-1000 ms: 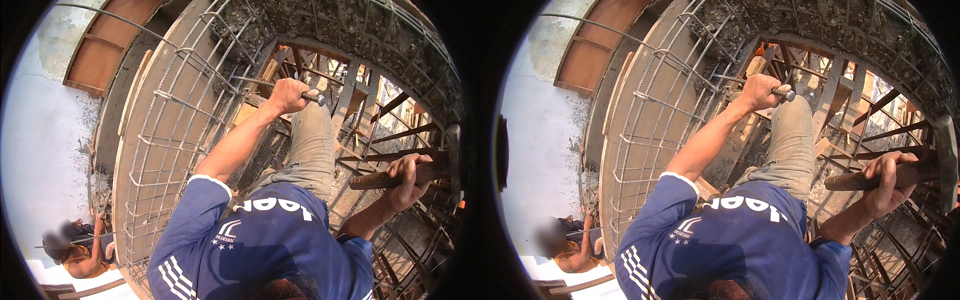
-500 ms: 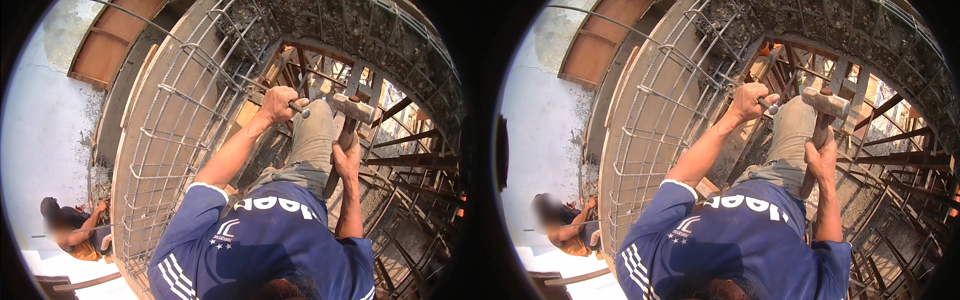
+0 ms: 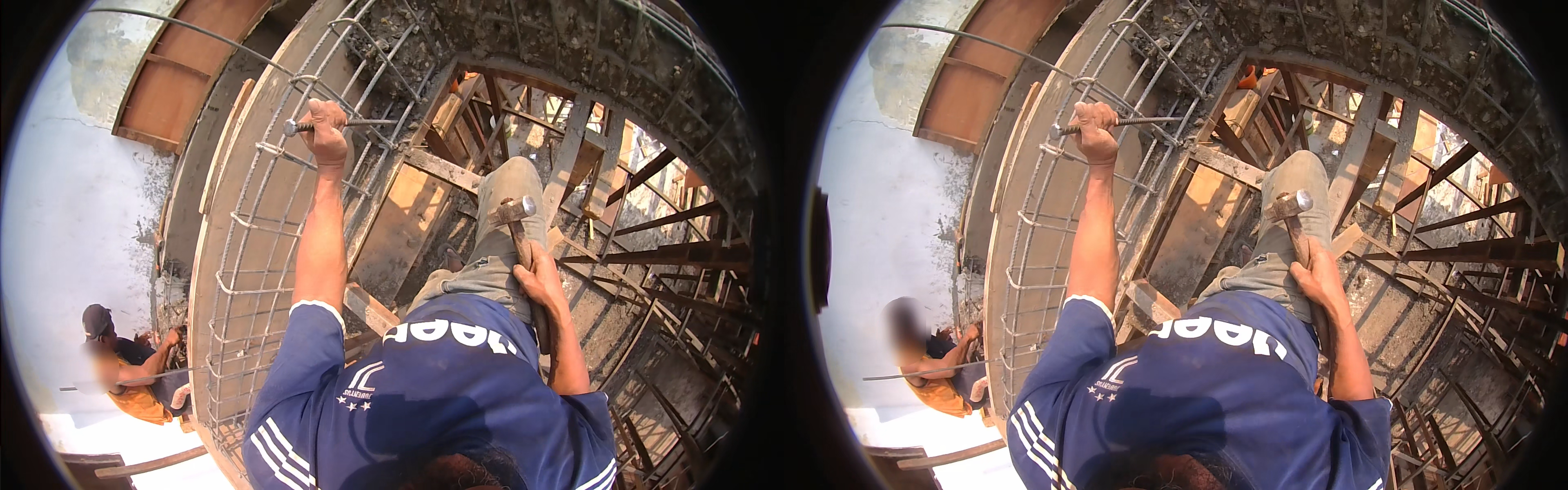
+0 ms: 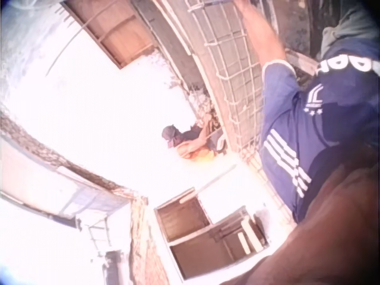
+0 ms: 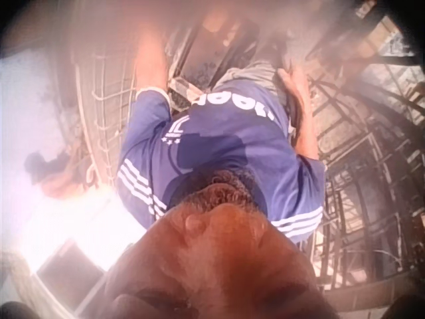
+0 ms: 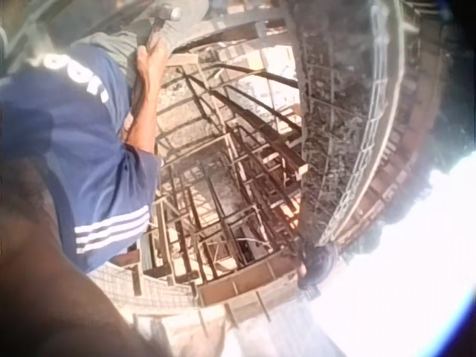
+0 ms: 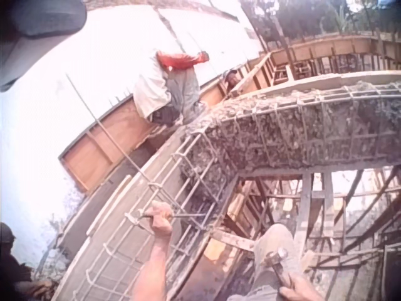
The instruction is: The person uses a hammer and a metal tool to twist and secure wire around a rebar framework on a construction site.
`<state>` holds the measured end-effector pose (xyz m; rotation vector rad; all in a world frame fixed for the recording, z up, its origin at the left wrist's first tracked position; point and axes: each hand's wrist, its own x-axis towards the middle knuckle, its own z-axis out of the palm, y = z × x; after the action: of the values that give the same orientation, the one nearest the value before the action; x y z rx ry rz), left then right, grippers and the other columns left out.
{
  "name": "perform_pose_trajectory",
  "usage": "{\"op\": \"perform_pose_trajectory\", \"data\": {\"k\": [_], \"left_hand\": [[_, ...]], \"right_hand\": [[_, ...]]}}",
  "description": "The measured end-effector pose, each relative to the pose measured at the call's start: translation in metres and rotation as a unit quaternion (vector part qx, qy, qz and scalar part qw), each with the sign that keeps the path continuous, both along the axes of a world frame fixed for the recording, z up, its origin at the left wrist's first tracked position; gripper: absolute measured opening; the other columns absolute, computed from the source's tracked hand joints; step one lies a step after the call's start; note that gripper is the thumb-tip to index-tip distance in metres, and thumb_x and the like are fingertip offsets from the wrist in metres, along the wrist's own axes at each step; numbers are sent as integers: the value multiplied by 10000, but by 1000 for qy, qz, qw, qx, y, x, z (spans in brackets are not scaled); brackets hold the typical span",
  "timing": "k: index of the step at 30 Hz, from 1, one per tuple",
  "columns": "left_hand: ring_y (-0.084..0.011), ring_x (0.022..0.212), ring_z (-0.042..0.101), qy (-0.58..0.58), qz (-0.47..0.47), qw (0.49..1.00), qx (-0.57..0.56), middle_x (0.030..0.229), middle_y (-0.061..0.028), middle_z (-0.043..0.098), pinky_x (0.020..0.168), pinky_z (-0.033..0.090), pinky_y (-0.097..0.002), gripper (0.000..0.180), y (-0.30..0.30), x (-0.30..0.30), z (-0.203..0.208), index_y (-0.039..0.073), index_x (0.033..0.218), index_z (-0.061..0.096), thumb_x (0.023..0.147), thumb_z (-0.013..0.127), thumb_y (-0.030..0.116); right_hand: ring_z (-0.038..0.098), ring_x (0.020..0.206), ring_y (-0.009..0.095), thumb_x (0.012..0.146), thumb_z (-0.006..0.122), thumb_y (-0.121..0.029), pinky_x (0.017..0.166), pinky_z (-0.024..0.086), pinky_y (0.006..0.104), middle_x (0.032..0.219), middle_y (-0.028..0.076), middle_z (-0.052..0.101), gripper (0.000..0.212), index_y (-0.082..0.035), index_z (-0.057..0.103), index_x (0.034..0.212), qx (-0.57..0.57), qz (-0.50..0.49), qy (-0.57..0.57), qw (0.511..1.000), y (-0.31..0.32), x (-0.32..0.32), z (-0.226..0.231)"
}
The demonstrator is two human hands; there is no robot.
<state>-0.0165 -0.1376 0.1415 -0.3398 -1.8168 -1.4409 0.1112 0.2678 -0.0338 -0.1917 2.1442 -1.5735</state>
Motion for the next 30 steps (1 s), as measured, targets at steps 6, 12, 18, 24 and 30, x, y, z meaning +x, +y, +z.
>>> {"op": "perform_pose_trajectory", "data": {"k": [6, 12, 18, 24, 30], "left_hand": [[-78, 536, 302, 21, -8, 998, -56, 565, 37, 349, 502, 194, -300, 577, 33, -10, 12, 73, 594, 376, 1037, 559, 393], [-65, 534, 280, 21, -16, 997, -68, 566, 59, 339, 498, 188, -293, 562, 24, -28, 24, 78, 591, 377, 1033, 580, 360], [-59, 531, 300, -13, -22, 999, -43, 551, 69, 364, 490, 211, -293, 524, 2, -61, 16, 77, 573, 440, 1000, 628, 315], [-48, 538, 326, 7, -42, 999, 19, 564, 80, 416, 493, 239, -276, 431, 5, -62, 26, 64, 589, 530, 961, 662, 235], [-94, 639, 511, -37, -51, 995, -77, 684, 24, 570, 595, 427, -284, 266, -26, -86, 7, -6, 895, 709, 914, 737, 257]], "right_hand": [[627, 853, 373, 768, 607, -156, 803, 494, 434, 906, 259, 629, 433, 27, 568, 1158, 23, 0, 47, 999, 4, 6, 14], [597, 740, 288, 767, 607, -156, 715, 500, 401, 813, 187, 611, 422, 14, 571, 1152, -23, -53, 31, 998, 1, 12, 3], [575, 472, 142, 821, 614, -93, 468, 471, 308, 650, 64, 590, 326, -4, 567, 1131, -50, -37, -26, 998, 2, 10, 37], [531, 521, 92, 829, 593, -11, 482, 450, 270, 686, 23, 567, 213, -1, 542, 1036, -162, -46, 111, 979, 14, -24, 145], [485, 515, 171, 913, 515, -16, 497, 463, 325, 722, 97, 495, 288, 25, 487, 1196, -410, -57, 494, 765, 28, -52, 312]]}}
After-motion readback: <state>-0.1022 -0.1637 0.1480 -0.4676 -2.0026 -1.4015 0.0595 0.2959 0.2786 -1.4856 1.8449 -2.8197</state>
